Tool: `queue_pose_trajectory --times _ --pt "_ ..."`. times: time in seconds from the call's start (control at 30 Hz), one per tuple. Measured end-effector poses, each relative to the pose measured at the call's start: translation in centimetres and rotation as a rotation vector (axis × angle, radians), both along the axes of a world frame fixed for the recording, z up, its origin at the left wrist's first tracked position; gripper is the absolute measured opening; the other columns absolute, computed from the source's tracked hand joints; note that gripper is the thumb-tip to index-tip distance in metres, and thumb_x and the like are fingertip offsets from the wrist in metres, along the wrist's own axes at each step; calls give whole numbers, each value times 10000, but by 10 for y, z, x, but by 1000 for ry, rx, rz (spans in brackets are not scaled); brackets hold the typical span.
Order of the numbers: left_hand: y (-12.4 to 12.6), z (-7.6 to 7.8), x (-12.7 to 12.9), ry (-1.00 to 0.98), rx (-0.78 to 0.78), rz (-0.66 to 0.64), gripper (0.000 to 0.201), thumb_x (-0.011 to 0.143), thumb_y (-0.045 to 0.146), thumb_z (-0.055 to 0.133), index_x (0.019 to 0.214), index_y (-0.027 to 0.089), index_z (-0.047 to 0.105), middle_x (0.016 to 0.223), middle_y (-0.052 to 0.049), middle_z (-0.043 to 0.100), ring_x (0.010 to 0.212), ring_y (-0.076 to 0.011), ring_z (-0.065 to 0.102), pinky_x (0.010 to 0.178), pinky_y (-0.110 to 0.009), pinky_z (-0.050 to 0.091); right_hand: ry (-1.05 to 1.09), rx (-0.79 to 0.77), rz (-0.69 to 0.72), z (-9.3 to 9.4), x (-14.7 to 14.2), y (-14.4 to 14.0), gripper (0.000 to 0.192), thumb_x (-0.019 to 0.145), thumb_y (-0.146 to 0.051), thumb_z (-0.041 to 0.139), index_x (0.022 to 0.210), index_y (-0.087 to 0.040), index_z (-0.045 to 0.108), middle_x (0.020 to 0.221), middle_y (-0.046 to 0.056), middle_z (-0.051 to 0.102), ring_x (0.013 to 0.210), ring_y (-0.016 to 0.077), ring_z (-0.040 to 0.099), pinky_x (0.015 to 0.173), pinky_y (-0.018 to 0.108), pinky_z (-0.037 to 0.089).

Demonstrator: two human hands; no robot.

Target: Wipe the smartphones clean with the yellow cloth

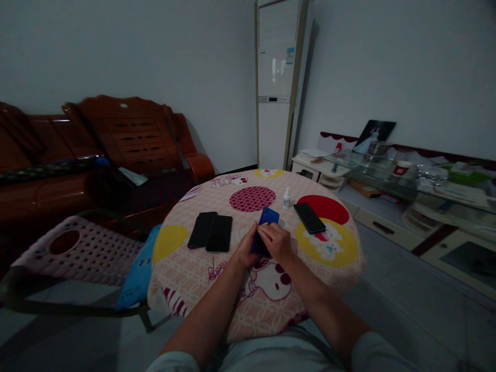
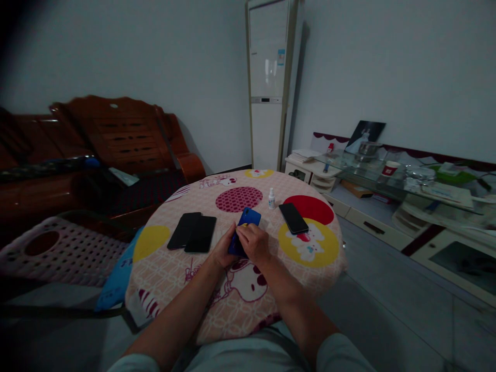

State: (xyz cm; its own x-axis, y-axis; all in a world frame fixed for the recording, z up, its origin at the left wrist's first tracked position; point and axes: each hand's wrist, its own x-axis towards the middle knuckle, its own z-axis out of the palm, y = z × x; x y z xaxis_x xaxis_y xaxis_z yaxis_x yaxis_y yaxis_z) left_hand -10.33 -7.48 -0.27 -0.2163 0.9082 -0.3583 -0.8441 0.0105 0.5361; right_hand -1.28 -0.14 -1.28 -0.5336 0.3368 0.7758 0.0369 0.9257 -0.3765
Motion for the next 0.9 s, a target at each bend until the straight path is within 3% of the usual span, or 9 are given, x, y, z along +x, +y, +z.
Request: queue_pose_trajectory --times 0.23,0.33,0.47,0.7,0.9 --pt "-2 -4 4 135 25 -80 451 878 557 501 1008 140 615 807 -63 659 670 -171 653 671 -295 538 24 2 -142 -1 3 12 261 955 -259 475 937 -188 725 746 56 649 708 149 604 673 234 452" --pt "-4 -5 6 196 45 -182 513 853 607 494 1125 179 574 800 -59 651 608 -184 647 588 -309 531 53 -26 -201 0 5 21 262 952 -260 476 950 -175 724 769 67 663 724 162 612 681 250 456" --pt "-4 -6 7 226 83 -291 546 841 651 464 1112 186 559 825 -90 660 620 -203 661 550 -301 523 86 -76 -262 0 7 31 266 945 -269 476 937 -172 723 796 81 684 742 176 625 692 266 467" --pt "-3 -7 11 365 132 -269 534 826 603 547 1109 151 562 826 -89 653 640 -185 653 539 -272 512 217 -187 -291 -2 6 37 232 910 -293 512 939 -166 704 885 97 716 817 199 656 758 302 498" --pt "-2 -7 12 534 162 -209 546 806 608 569 1056 122 568 776 -85 645 600 -174 633 515 -267 512 211 -183 -210 2 8 35 213 895 -282 523 872 -172 703 824 83 710 775 189 647 742 295 494"
